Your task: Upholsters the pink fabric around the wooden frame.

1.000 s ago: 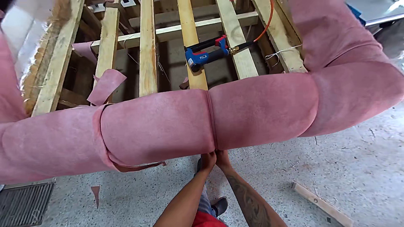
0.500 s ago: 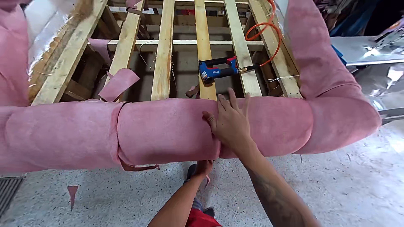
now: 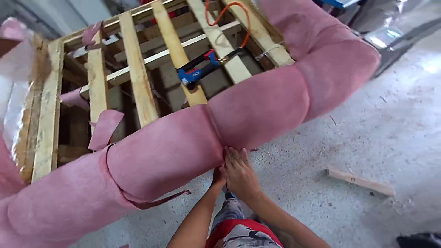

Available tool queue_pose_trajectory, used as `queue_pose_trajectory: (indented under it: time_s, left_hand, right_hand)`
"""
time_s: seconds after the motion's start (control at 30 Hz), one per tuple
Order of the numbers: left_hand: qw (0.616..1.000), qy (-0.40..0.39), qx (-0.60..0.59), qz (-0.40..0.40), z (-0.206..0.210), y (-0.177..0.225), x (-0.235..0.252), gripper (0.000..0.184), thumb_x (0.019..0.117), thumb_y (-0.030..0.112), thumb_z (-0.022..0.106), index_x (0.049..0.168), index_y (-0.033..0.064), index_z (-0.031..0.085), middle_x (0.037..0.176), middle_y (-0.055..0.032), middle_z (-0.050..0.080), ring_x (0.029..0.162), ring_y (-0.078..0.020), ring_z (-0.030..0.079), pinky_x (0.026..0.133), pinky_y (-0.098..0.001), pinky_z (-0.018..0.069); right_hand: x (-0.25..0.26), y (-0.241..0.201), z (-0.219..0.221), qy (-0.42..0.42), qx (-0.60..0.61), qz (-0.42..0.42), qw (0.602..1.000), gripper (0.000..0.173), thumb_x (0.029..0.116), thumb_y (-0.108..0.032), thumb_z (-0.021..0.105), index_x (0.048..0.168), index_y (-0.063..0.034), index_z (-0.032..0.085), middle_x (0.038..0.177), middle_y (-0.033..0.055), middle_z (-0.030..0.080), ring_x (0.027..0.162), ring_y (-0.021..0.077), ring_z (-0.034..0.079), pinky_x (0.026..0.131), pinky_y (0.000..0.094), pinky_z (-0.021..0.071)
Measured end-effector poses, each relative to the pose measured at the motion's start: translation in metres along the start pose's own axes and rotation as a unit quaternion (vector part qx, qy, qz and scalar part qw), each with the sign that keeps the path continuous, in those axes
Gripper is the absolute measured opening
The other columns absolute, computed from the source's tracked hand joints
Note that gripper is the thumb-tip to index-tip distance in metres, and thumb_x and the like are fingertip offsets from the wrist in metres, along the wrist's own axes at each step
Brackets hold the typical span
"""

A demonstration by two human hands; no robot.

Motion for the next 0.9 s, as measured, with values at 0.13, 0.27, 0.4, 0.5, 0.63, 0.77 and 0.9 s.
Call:
queue_pose_trajectory:
  time_s: [0.13, 0.27, 0.4, 0.5, 0.63, 0.77, 0.9]
  left_hand:
    - [0.996, 0.038, 0.083, 0.006, 0.008, 0.029, -0.007, 0.024, 0.1059, 0.013, 0.052, 0.116, -0.0024, 0.068, 0.109, -0.0206, 0.07, 0.101, -0.0312, 0.069, 0.094, -0.05, 0.0561]
    - [0.986, 0.11, 0.127, 0.016, 0.023, 0.03, 0.004, 0.034, 0.1102, 0.017, 0.045, 0.092, 0.0016, 0.07, 0.077, -0.0084, 0.067, 0.075, -0.0215, 0.065, 0.079, -0.0447, 0.055]
    - [0.988, 0.112, 0.027, 0.108, 0.034, -0.009, 0.033, 0.036, 0.1115, 0.015, 0.036, 0.091, 0.0008, 0.061, 0.072, -0.004, 0.064, 0.07, -0.0154, 0.068, 0.077, -0.038, 0.0603]
    - [0.986, 0.145, 0.014, 0.08, 0.047, -0.016, 0.057, 0.03, 0.1116, 0.019, 0.036, 0.094, 0.0044, 0.055, 0.068, -0.0021, 0.054, 0.057, -0.0118, 0.057, 0.059, -0.0318, 0.0551]
    - [0.986, 0.142, 0.081, 0.019, 0.06, -0.02, 0.09, 0.025, 0.1106, 0.024, 0.038, 0.112, 0.0069, 0.057, 0.081, -0.0049, 0.051, 0.062, -0.0151, 0.051, 0.058, -0.0351, 0.0485]
    - [0.984, 0.141, 0.096, 0.043, 0.053, -0.023, 0.086, 0.013, 0.1068, 0.016, 0.048, 0.107, 0.0072, 0.057, 0.082, -0.0058, 0.054, 0.061, -0.0155, 0.052, 0.056, -0.0353, 0.0492]
    - [0.99, 0.097, 0.093, 0.048, 0.045, -0.02, 0.075, 0.013, 0.1059, 0.013, 0.049, 0.112, 0.0054, 0.058, 0.088, -0.0107, 0.058, 0.065, -0.0209, 0.06, 0.059, -0.0417, 0.0567]
  right_hand:
    - [-0.08, 0.052, 0.066, -0.234, 0.178, 0.171, 0.94, 0.053, 0.1108, -0.039, 0.032, 0.152, -0.0123, 0.05, 0.162, 0.003, 0.044, 0.152, 0.0223, 0.035, 0.125, 0.0525, 0.0252]
    - [-0.158, 0.111, 0.102, -0.142, 0.342, 0.42, 0.828, 0.039, 0.1022, -0.029, 0.057, 0.134, -0.0078, 0.064, 0.108, 0.0147, 0.073, 0.098, 0.031, 0.071, 0.089, 0.0564, 0.0566]
    - [-0.194, 0.105, 0.127, -0.06, 0.416, 0.468, 0.778, 0.026, 0.1028, -0.021, 0.059, 0.118, -0.0045, 0.073, 0.093, 0.0132, 0.075, 0.083, 0.0281, 0.072, 0.08, 0.0548, 0.0578]
    - [-0.218, 0.095, 0.137, -0.064, 0.424, 0.472, 0.77, 0.027, 0.1045, -0.023, 0.056, 0.118, -0.0075, 0.074, 0.095, 0.0108, 0.075, 0.085, 0.025, 0.072, 0.082, 0.052, 0.0585]
    - [-0.288, 0.088, 0.15, -0.087, 0.388, 0.521, 0.756, 0.025, 0.1045, -0.022, 0.055, 0.11, -0.008, 0.076, 0.093, 0.0124, 0.074, 0.086, 0.0295, 0.072, 0.082, 0.0568, 0.0573]
    - [-0.325, 0.08, 0.141, -0.06, 0.331, 0.593, 0.732, 0.025, 0.1023, -0.021, 0.057, 0.1, -0.009, 0.078, 0.086, 0.0144, 0.073, 0.082, 0.0345, 0.071, 0.075, 0.063, 0.0551]
    - [-0.28, 0.063, 0.092, 0.014, 0.349, 0.582, 0.734, 0.025, 0.1045, -0.023, 0.055, 0.109, -0.0115, 0.077, 0.092, 0.0085, 0.075, 0.084, 0.0254, 0.072, 0.08, 0.0552, 0.058]
Point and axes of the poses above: each hand's wrist, its own x-axis towards the middle knuckle, its own z-axis out of the palm, y = z × x, the point moved 5 cm from there along x, towards the middle knuckle
